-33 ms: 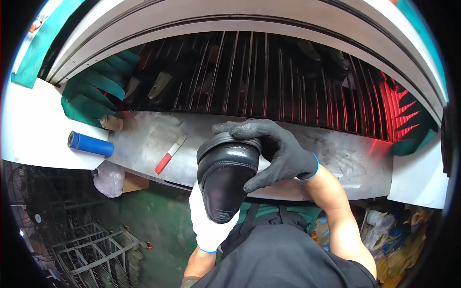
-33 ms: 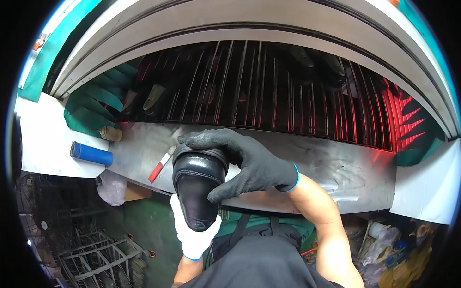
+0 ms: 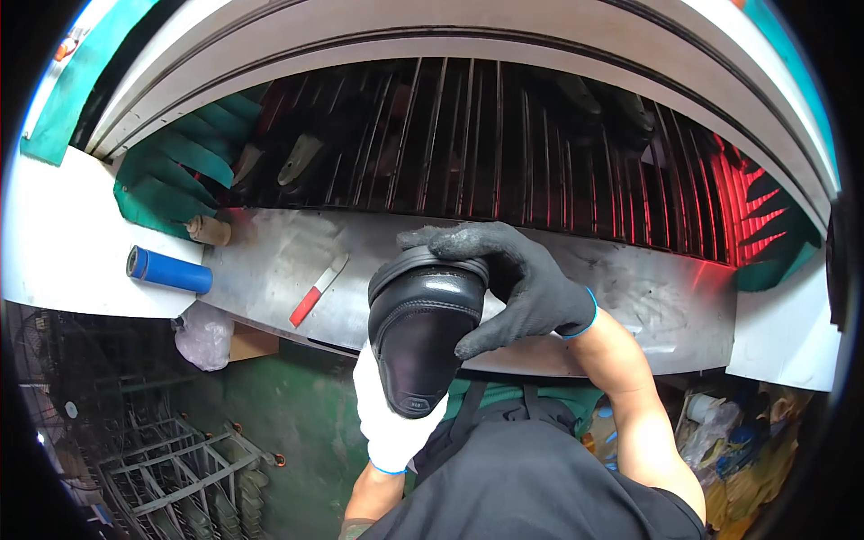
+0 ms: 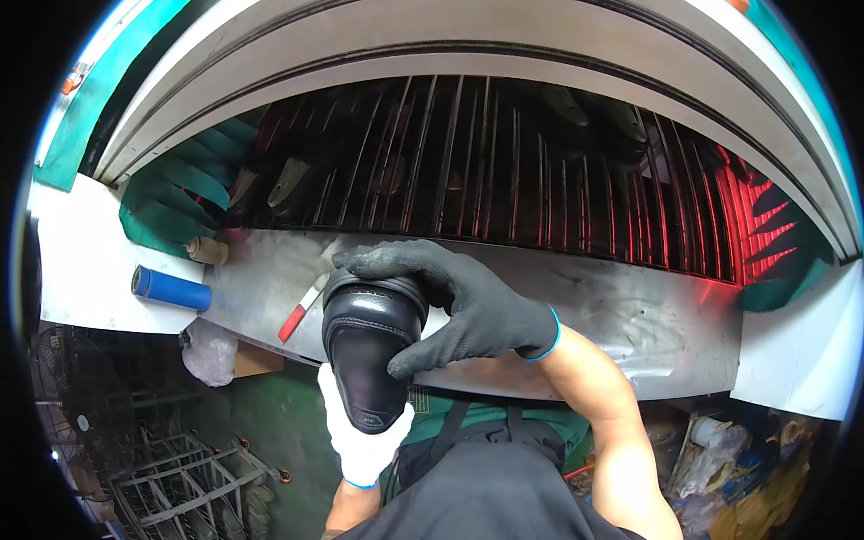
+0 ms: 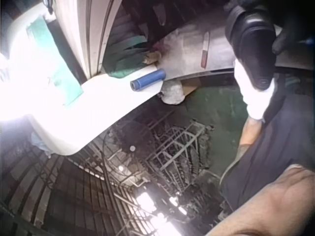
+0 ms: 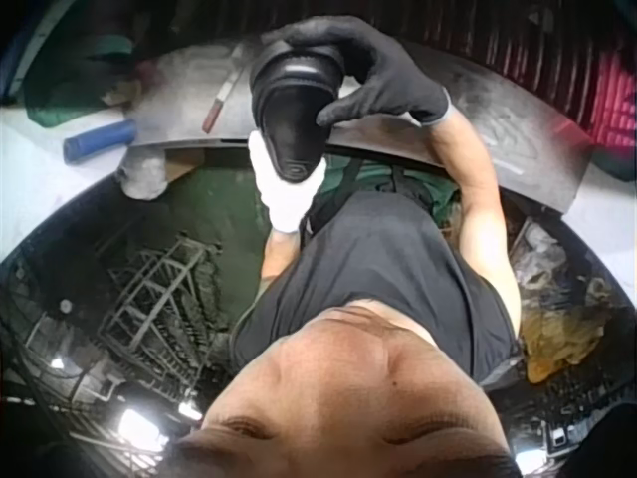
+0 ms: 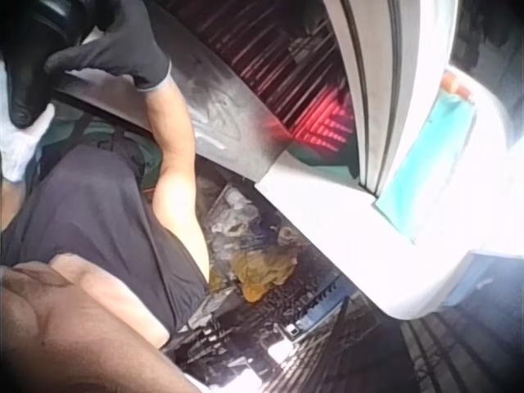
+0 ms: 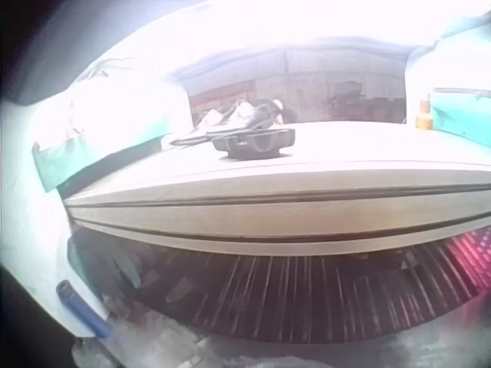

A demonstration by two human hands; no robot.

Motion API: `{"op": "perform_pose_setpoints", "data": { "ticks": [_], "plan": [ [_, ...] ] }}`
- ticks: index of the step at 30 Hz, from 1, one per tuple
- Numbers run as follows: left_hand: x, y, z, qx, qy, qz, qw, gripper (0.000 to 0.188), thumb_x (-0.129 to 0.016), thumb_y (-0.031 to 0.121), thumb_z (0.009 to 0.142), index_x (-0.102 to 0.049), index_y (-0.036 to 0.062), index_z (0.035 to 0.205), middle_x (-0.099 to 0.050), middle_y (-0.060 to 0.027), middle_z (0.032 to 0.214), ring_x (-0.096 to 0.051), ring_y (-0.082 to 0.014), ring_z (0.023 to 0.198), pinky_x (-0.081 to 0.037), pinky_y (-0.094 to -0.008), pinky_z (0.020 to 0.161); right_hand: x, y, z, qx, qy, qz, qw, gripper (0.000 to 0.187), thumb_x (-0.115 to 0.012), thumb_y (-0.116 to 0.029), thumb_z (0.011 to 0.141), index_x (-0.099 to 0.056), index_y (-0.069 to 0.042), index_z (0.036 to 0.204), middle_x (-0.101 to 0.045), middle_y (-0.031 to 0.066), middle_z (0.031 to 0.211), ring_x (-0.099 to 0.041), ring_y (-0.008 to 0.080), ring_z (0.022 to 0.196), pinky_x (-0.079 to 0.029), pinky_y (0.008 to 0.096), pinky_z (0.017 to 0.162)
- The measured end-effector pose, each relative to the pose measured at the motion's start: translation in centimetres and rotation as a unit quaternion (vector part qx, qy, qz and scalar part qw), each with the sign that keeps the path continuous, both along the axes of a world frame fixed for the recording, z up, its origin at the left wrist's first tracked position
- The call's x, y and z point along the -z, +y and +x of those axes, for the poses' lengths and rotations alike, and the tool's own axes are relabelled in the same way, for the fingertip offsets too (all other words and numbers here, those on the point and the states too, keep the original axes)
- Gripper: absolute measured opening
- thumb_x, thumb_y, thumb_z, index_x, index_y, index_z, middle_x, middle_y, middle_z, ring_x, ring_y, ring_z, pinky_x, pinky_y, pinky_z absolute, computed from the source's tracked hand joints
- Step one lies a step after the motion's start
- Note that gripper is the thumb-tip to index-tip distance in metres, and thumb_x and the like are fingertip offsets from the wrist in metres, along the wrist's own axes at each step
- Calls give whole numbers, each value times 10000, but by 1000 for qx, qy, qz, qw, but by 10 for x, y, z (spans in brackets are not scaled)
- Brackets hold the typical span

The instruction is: The person is manually attaching and pressing shoe soles onto lasting shoes as they come off a heated conveyor.

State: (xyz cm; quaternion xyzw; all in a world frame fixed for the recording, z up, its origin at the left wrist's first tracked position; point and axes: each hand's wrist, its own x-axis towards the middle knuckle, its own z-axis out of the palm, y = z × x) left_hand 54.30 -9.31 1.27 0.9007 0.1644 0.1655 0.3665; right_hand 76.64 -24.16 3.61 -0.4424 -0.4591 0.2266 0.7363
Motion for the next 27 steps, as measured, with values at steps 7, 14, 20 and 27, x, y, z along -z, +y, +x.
{"op": "perform_pose_setpoints", "data": {
  "ticks": [7,14,20,27],
  "plan": [
    [1,5,-3,6,3,-16,1000,1132,-928,176,630,-326,-45,1563,-535,-243,1435,-573,-378,1284,-461,-450,1097,-3,6,1,-4,-10,12,1000,957,-977,-127,711,-475,-41,1522,-469,174,1583,-463,286,1468,-369,434,1240],
    [0,4,-2,3,11,-10,1000,1133,-932,179,629,-330,-37,1564,-540,-243,1438,-580,-382,1283,-475,-451,1086,-3,6,1,-7,-9,18,1000,916,-974,-113,714,-510,-39,1499,-489,171,1567,-474,287,1458,-374,435,1237],
    [-1,5,-1,3,13,-25,1000,1125,-930,166,626,-335,-41,1558,-547,-239,1429,-585,-369,1274,-477,-442,1083,-7,8,0,-17,-2,15,1000,898,-969,-103,719,-519,-39,1493,-488,165,1568,-476,283,1456,-374,433,1238],
    [-4,4,-1,4,13,-5,1000,1150,-933,158,620,-318,-57,1569,-545,-242,1424,-581,-370,1271,-462,-437,1102,-6,7,1,-21,-1,-11,1000,922,-973,-153,719,-511,-62,1512,-486,160,1571,-469,284,1463,-373,436,1240]
  ]
}}
